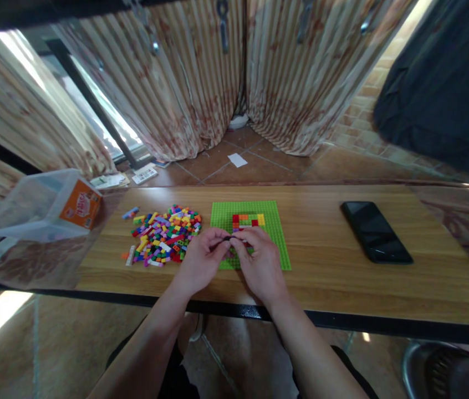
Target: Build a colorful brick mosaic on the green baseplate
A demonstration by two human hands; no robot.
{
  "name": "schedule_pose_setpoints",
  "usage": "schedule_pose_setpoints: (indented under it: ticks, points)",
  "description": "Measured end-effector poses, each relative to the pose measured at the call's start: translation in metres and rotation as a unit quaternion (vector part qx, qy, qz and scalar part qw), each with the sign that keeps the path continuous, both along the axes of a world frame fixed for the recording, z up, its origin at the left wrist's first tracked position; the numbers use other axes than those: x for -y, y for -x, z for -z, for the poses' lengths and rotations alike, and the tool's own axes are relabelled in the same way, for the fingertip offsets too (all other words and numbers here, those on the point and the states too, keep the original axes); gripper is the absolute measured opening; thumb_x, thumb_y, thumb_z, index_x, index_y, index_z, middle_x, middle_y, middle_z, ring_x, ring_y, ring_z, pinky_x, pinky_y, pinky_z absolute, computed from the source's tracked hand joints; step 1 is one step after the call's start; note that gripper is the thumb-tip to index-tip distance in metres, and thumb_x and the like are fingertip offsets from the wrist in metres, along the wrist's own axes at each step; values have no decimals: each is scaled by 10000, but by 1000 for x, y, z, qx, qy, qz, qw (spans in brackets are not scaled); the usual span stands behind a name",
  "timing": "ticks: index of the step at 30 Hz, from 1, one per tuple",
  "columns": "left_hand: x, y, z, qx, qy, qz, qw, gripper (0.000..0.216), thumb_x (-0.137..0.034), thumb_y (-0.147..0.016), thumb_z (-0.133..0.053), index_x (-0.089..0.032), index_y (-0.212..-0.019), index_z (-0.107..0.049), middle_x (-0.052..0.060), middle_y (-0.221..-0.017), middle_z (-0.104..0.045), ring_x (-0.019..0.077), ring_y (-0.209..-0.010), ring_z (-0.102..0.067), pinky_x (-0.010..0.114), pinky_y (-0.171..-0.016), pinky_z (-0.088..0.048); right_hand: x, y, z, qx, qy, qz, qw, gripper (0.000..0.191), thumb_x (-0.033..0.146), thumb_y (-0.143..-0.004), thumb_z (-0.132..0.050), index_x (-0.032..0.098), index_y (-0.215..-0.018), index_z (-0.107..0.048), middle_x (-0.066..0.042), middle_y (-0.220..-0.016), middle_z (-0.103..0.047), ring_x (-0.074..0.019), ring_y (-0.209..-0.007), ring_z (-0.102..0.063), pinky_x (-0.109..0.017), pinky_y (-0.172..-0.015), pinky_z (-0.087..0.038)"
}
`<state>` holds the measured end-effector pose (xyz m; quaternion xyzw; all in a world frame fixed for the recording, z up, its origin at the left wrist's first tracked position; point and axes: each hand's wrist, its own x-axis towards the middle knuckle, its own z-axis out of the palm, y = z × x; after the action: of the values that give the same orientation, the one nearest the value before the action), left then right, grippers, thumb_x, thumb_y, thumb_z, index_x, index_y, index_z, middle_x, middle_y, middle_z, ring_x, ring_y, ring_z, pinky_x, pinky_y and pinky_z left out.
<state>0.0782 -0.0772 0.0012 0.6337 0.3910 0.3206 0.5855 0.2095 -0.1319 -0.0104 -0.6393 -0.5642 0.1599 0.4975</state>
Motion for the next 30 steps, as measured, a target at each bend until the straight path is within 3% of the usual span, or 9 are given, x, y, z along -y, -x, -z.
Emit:
schedule_pose_setpoints:
  ticks: [11, 16, 19, 30]
  points:
    - [5, -7, 9, 21, 3, -52, 998, 31, -202, -841, -595, -175, -829, -606, 10, -781, -688, 135, -684, -674, 243, -644, -541, 3, -19, 0, 103, -68, 42, 991, 192, 340, -913, -594, 250, -880, -760, -58, -914, -708, -217, -891, -659, -405, -840, -535]
    - [-8, 8, 10, -73, -111, -92, 987, 170, -282, -860, -608, -175, -789, -720, 11, -738, -702, 141, -694, -632, 243, -643, -477, 8, -45, 0, 51, -65, 109, 991, 159, 307, -897, -619, 226, -895, -756, -42, -889, -712, -186, -813, -659, -352, -758, -532]
    - [-10, 14, 9, -94, -118, -103, 983, 167, -257, -855, -611, -183, -800, -749, 13, -762, -725, 147, -712, -637, 247, -652, -469, 10, -52, 2, 49, -41, 102, 993, 163, 319, -886, -632, 217, -891, -759, -44, -885, -710, -188, -806, -659, -354, -755, -528]
    - [-6, 5, 23, -79, -49, -52, 994, 115, -190, -836, -615, -162, -830, -727, 16, -710, -696, 129, -630, -611, 233, -588, -461, 10, -51, 10, 83, 28, 40, 995, 209, 426, -859, -660, 253, -853, -778, -61, -1019, -684, -237, -979, -647, -446, -911, -501]
